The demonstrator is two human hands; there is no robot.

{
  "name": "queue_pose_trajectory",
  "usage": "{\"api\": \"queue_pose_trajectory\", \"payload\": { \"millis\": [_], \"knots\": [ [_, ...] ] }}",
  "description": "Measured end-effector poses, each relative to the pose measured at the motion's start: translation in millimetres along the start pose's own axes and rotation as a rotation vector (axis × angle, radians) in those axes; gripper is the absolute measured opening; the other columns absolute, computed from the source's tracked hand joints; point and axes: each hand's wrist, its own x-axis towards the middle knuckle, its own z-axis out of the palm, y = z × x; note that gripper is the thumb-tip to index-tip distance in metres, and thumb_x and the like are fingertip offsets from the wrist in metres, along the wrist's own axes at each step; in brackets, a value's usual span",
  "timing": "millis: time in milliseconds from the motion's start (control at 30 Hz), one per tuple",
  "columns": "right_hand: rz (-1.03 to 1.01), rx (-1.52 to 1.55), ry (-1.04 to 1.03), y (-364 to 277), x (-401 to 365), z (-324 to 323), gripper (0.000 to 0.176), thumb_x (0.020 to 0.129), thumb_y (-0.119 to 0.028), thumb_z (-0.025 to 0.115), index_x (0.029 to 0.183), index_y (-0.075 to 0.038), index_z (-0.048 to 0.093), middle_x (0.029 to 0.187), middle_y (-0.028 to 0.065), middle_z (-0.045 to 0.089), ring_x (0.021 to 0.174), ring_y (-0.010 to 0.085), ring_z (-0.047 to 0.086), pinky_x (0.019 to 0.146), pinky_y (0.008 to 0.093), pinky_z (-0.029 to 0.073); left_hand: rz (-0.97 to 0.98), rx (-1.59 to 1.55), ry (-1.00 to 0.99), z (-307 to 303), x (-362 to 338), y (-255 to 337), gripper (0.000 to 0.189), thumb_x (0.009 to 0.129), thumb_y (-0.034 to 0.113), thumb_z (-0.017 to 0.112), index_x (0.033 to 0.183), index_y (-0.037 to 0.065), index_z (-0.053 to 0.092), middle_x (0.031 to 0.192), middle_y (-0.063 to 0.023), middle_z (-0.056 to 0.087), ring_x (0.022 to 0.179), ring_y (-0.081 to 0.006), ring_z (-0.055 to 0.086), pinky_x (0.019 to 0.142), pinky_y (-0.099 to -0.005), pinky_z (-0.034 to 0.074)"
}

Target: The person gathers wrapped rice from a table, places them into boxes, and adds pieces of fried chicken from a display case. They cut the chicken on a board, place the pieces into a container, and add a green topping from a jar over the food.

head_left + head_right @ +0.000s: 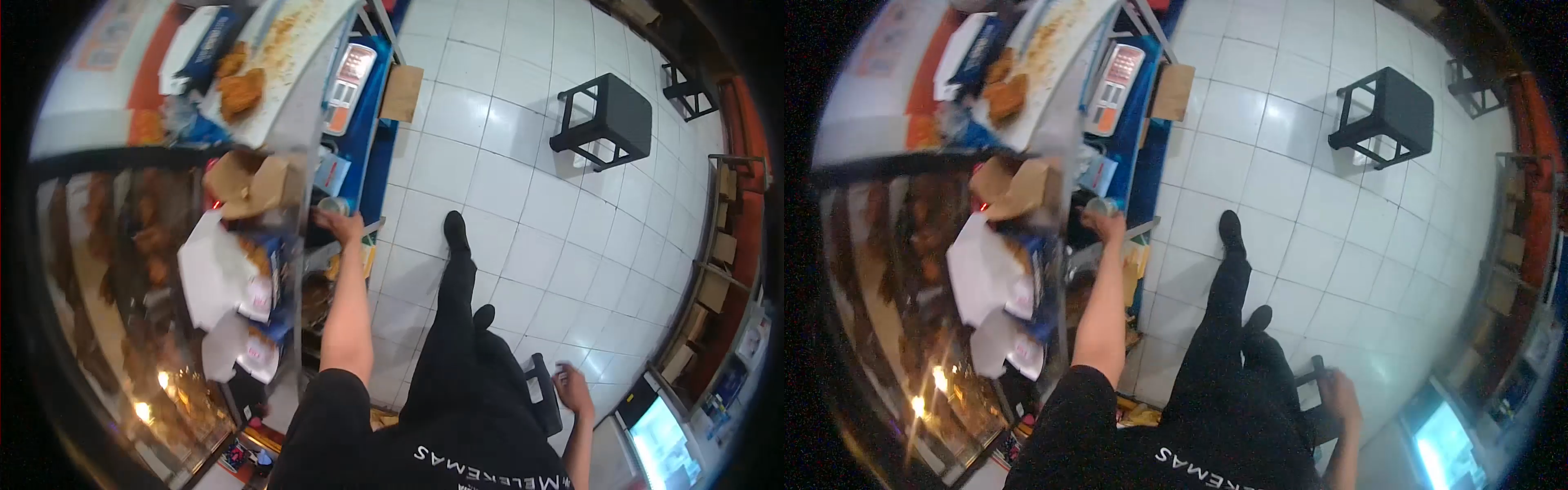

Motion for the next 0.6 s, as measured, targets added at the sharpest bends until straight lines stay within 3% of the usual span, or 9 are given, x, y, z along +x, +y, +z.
{"api": "queue_pose_trajectory", "payload": {
  "millis": [33,67,133,200,300,400,500,600],
  "knots": [
    [-0.030,-0.073,-0.008,48,1,24,0.033,0.091,-0.010,0.070,0.121,0.002,0.063,0.099,0.0207,0.073,0.087,0.0304,0.074,0.076,0.0408,0.058,-0.224,0.058,-0.047,6,14,12,0.128,0.073,0.015,0.085,0.159,-0.004,-0.007,0.161,-0.0384,0.010,0.152,-0.0504,0.011,0.127,-0.0506,0.014],
    [0.188,-0.045,-0.136,29,5,9,0.035,0.091,-0.011,0.070,0.121,0.003,0.063,0.100,0.0202,0.073,0.088,0.0306,0.074,0.076,0.0411,0.058,-0.322,0.175,-0.044,20,28,6,0.136,0.069,0.021,0.089,0.160,-0.002,-0.010,0.161,-0.0381,0.011,0.151,-0.0513,0.013,0.127,-0.0516,0.015],
    [0.130,-0.027,-0.210,17,10,-4,0.034,0.092,-0.012,0.069,0.123,0.002,0.062,0.101,0.0191,0.074,0.088,0.0294,0.074,0.077,0.0404,0.058,-0.368,0.352,-0.080,48,49,-24,0.139,0.062,0.027,0.094,0.162,0.006,0.000,0.155,-0.0350,0.023,0.145,-0.0496,0.029,0.119,-0.0523,0.034],
    [0.221,0.089,-0.223,-9,24,-25,0.033,0.094,-0.012,0.067,0.124,0.002,0.062,0.102,0.0185,0.074,0.090,0.0279,0.074,0.078,0.0394,0.058,-0.399,0.539,-0.051,65,53,-31,0.124,0.064,0.025,0.093,0.159,0.006,0.016,0.151,-0.0309,0.030,0.139,-0.0462,0.038,0.113,-0.0556,0.041],
    [0.280,0.135,-0.149,-57,63,-54,0.031,0.096,-0.011,0.065,0.124,0.001,0.061,0.104,0.0178,0.073,0.092,0.0262,0.073,0.080,0.0382,0.058,-0.389,0.413,-0.020,60,56,-23,0.104,0.067,0.026,0.092,0.150,0.008,0.032,0.151,-0.0271,0.033,0.132,-0.0451,0.043,0.110,-0.0590,0.039],
    [0.269,0.165,-0.100,-107,104,-82,0.030,0.097,-0.011,0.064,0.125,0.001,0.061,0.104,0.0177,0.073,0.093,0.0258,0.072,0.082,0.0382,0.057,-0.143,0.345,0.071,64,56,-64,0.092,0.070,0.027,0.092,0.144,0.008,0.041,0.146,-0.0230,0.037,0.127,-0.0443,0.044,0.108,-0.0600,0.036],
    [0.154,0.134,-0.113,-134,128,-101,0.031,0.097,-0.010,0.065,0.126,0.001,0.061,0.104,0.0176,0.073,0.092,0.0264,0.071,0.083,0.0387,0.057,-0.060,0.234,0.179,49,28,-29,0.089,0.070,0.029,0.092,0.141,0.007,0.044,0.139,-0.0229,0.043,0.129,-0.0434,0.041,0.109,-0.0571,0.032],
    [0.114,0.048,-0.116,-172,154,-111,0.032,0.096,-0.010,0.066,0.126,0.001,0.061,0.106,0.0167,0.072,0.094,0.0278,0.071,0.086,0.0380,0.057,-0.077,0.148,0.162,26,-18,28,0.088,0.070,0.027,0.093,0.140,0.006,0.044,0.133,-0.0216,0.049,0.128,-0.0413,0.040,0.109,-0.0563,0.033]
  ]
}}
